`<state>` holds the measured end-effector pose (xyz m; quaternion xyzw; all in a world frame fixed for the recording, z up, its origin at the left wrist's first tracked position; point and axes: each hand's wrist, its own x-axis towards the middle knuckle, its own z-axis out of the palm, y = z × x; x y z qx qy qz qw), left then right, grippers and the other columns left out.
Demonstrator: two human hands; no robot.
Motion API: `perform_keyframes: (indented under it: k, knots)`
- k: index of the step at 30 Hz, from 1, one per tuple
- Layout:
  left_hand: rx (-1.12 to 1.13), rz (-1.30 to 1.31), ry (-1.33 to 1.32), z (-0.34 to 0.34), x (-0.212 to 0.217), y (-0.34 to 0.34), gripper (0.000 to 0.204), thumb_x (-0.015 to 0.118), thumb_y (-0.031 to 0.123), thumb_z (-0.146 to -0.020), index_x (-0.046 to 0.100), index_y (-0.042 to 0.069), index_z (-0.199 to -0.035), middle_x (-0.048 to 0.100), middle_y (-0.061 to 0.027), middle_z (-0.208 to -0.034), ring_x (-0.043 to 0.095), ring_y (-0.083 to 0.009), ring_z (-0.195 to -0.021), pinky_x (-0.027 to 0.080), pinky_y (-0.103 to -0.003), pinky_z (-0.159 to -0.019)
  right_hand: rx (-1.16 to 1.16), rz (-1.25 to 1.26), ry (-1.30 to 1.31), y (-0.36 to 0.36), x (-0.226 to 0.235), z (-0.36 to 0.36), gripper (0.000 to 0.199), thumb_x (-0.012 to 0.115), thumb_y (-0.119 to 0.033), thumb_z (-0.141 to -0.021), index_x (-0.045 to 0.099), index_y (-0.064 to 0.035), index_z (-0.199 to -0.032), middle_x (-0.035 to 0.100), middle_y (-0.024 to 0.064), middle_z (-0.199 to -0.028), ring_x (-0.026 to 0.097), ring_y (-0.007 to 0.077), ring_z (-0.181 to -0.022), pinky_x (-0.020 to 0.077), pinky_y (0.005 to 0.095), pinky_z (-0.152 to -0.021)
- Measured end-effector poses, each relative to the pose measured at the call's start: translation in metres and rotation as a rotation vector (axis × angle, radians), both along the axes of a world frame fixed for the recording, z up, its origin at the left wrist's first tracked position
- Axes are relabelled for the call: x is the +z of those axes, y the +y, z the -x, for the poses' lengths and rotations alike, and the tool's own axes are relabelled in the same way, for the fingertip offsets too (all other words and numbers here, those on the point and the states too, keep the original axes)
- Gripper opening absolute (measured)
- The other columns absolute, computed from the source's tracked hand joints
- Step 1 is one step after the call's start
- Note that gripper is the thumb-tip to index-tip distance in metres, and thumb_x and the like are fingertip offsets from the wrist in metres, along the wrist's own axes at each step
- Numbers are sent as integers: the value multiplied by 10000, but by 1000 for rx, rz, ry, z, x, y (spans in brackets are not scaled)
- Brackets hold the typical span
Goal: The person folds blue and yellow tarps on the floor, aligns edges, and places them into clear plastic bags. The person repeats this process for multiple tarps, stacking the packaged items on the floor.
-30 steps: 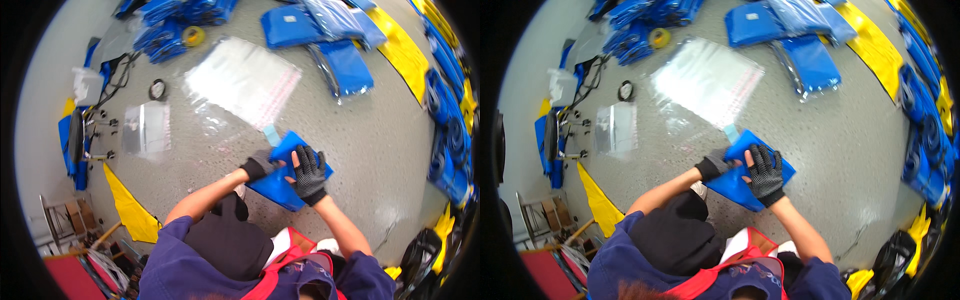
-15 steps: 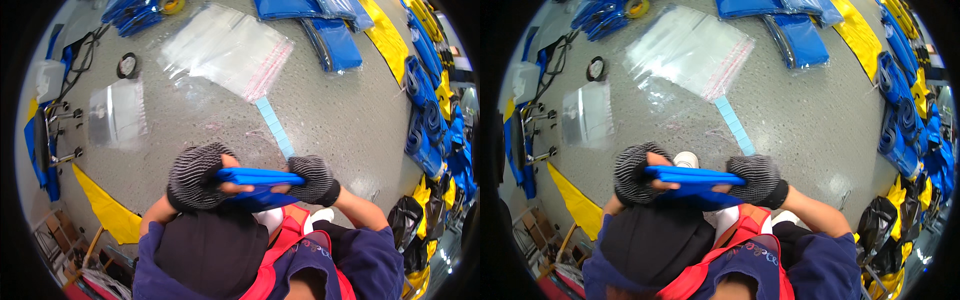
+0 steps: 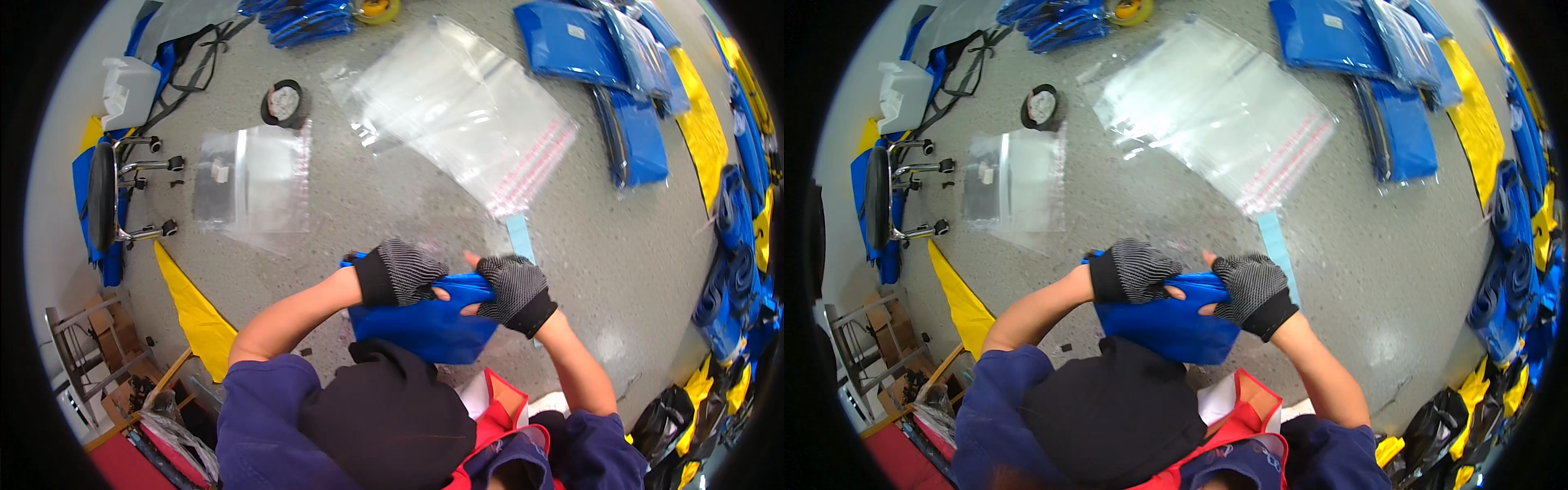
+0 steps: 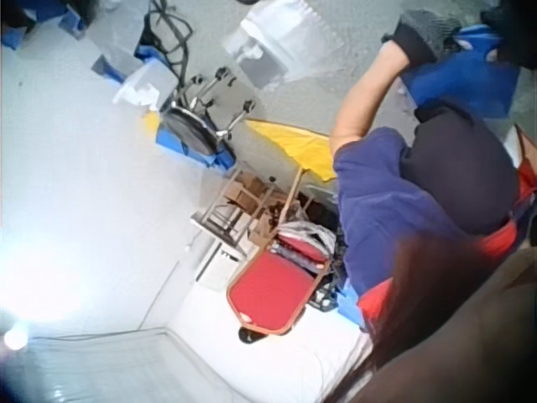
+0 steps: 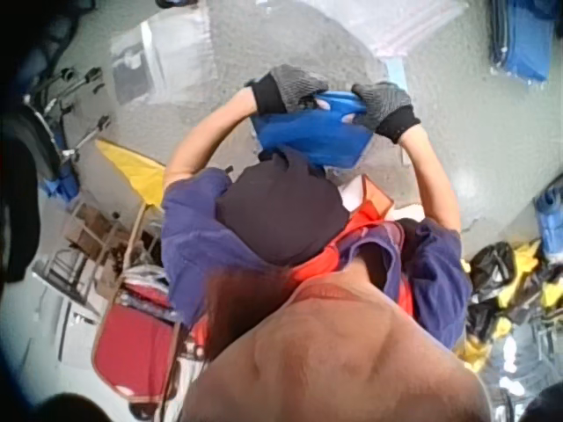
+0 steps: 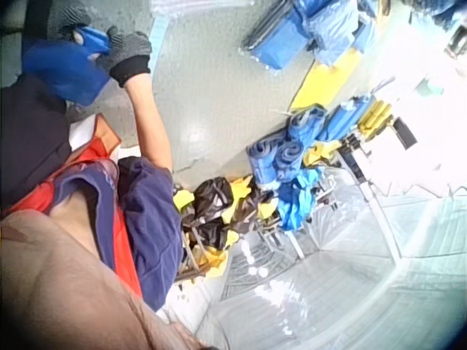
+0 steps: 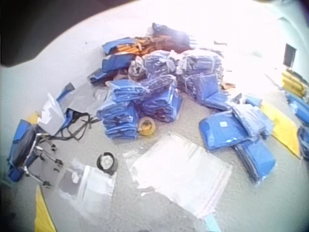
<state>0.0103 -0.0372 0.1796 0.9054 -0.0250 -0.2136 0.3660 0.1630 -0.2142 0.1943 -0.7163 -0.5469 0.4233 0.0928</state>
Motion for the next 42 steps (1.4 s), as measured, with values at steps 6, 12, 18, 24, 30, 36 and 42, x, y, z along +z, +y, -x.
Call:
perform_keyframes:
  k: [6, 12, 18, 24, 30, 36, 42]
  knots:
    - [53, 285, 165, -32, -39, 80, 378, 550, 403, -869, 674, 70, -1000, 647, -179, -861, 624, -339, -775, 491, -390, -692, 182, 229, 322, 74, -21, 8, 697, 685, -463, -726, 502, -91, -1286, 631, 190, -1099, 591, 382, -1023, 455, 388, -922]
    - [983, -964, -116, 28, -157, 341, 359, 581, 370, -839, 641, 93, -1060, 629, -185, -1084, 611, -352, -964, 499, -422, -810, -20, 493, 603, 28, -65, -7, 614, 731, -407, -718, 596, -41, -1192, 653, 173, -1087, 628, 311, -1006, 483, 365, -882]
    - [1187, -871, -301, 56, -192, 372, 255, 577, 272, -821, 652, 106, -999, 655, -146, -1013, 622, -344, -929, 486, -405, -816, -123, 448, 572, 0, -56, -5, 611, 662, -516, -782, 627, -8, -1119, 662, 175, -1054, 643, 282, -945, 489, 355, -842]
    - [341, -425, -684, -46, -126, 170, 358, 631, 201, -829, 563, 68, -1154, 551, -156, -1174, 517, -338, -1099, 392, -433, -940, -838, 382, 831, -95, -52, -33, 543, 789, -394, -717, 656, 8, -1057, 680, 94, -960, 633, 176, -886, 510, 322, -792]
    - [11, -422, -541, -97, -151, 79, 516, 566, 294, -886, 437, 150, -1364, 394, -147, -1418, 334, -344, -1329, 217, -485, -1111, -1267, 168, 730, -136, -64, -37, 685, 776, -406, -704, 571, 64, -1159, 659, 175, -1012, 651, 250, -867, 531, 361, -791]
    - [-79, -424, -509, -94, -149, 68, 546, 456, 464, -914, 424, 185, -1382, 340, -134, -1458, 287, -338, -1359, 164, -496, -1126, -1446, 63, 752, -161, -82, -28, 700, 766, -381, -717, 535, 79, -1191, 644, 201, -1035, 651, 267, -869, 534, 377, -786]
    - [-151, -431, -407, -84, -152, 63, 500, 364, 491, -940, 451, 247, -1368, 304, -127, -1479, 243, -314, -1383, 121, -495, -1139, -1446, 67, 750, -175, -75, -26, 676, 772, -368, -710, 553, 78, -1168, 652, 197, -1014, 653, 261, -856, 536, 375, -779]
